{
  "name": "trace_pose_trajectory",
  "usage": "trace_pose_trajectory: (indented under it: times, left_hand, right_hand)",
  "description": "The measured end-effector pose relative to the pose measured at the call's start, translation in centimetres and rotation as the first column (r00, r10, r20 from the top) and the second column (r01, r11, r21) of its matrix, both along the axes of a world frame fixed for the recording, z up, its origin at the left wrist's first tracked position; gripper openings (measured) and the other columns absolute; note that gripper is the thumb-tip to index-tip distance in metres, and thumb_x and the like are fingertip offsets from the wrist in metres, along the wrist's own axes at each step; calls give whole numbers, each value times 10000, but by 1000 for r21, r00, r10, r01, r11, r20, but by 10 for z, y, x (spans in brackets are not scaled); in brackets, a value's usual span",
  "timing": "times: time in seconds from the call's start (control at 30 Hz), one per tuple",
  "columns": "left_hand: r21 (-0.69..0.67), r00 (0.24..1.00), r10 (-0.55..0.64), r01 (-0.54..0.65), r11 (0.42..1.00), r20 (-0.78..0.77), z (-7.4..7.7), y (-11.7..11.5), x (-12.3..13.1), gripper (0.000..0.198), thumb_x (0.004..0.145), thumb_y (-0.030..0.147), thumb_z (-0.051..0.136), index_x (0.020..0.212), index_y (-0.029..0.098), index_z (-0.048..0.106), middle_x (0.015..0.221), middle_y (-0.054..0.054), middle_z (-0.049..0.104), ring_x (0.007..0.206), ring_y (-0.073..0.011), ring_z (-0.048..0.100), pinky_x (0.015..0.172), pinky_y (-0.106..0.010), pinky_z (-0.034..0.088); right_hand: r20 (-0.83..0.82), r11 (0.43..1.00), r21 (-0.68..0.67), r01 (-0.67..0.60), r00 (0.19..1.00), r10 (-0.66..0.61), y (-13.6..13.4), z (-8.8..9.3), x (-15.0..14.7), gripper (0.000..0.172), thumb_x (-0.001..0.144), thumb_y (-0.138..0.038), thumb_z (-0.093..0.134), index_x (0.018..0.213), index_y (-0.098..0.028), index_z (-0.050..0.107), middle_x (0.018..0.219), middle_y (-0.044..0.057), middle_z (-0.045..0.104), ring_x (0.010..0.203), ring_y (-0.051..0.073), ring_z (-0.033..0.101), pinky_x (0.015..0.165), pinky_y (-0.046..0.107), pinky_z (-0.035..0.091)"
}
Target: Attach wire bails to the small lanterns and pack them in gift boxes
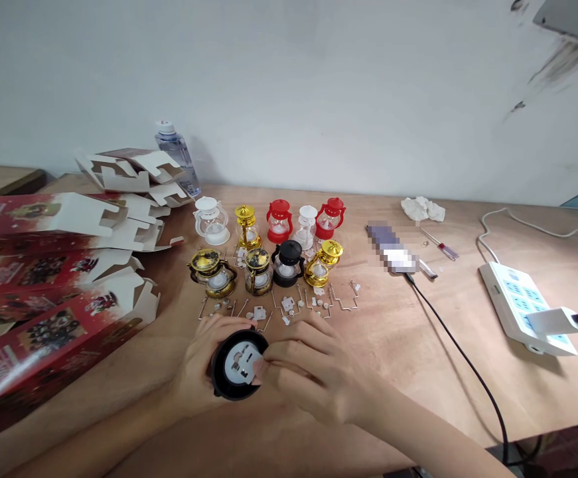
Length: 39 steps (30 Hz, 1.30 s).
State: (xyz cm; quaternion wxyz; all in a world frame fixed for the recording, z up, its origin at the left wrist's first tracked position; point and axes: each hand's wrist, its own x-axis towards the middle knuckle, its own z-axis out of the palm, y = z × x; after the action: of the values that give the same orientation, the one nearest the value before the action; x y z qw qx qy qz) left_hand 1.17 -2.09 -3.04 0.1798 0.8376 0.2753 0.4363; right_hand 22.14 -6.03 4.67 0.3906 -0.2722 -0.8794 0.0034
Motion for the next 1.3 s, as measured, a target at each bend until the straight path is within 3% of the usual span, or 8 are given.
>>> trace_pose_trajectory:
  times: [0.2,0.43,0.7,0.97,1.17,1.3]
  left_hand:
    - [-1,1000,0,0,1000,-23,1,0,0,420,754,338,641,1134,223,506,985,-78,706,866,-250,660,735,-341,424]
    - [-10,1000,-13,13,1000,12,1,0,-1,398,805,404,601,1149,218,526,1001,-76,702,847,-237,652,713,-340,418]
    - [-2,1000,0,0,1000,13,2,1,-1,378,795,332,578,1147,214,508,992,-71,683,837,-224,636,705,-332,417]
    - [-8,1000,5,-5,1000,-3,4,-1,0,356,811,301,588,1143,203,505,998,-61,674,867,-206,626,732,-325,411]
    - [4,1000,21,-21,1000,23,4,0,1,352,847,418,571,1118,201,519,972,-51,670,802,-189,618,695,-314,396]
    - [-10,1000,22,-22,1000,3,4,-1,0,363,828,391,586,1131,208,505,986,-50,672,818,-196,619,703,-317,399]
  right_hand:
    - [-35,1000,-21,-12,999,11,0,6,0,126,874,-60,588,959,-144,628,908,91,738,776,169,630,670,334,517]
    - [-155,950,-310,-33,988,-16,10,13,-3,150,965,-176,478,1007,-172,622,786,45,702,693,143,602,612,278,495]
    - [-108,968,-236,-88,992,64,26,10,-14,191,959,-190,508,934,-157,694,825,65,688,741,131,600,647,263,497]
    - [-155,976,-204,-78,987,46,25,5,-16,148,936,-203,556,897,-155,691,798,52,667,716,120,601,643,252,503]
    - [-312,914,-384,-130,950,4,23,5,-12,122,849,-264,688,858,-164,619,818,32,654,742,111,629,652,228,524]
    - [-253,873,-475,-111,967,-15,24,13,-9,108,852,-222,680,849,-172,585,860,34,630,803,114,614,705,239,518]
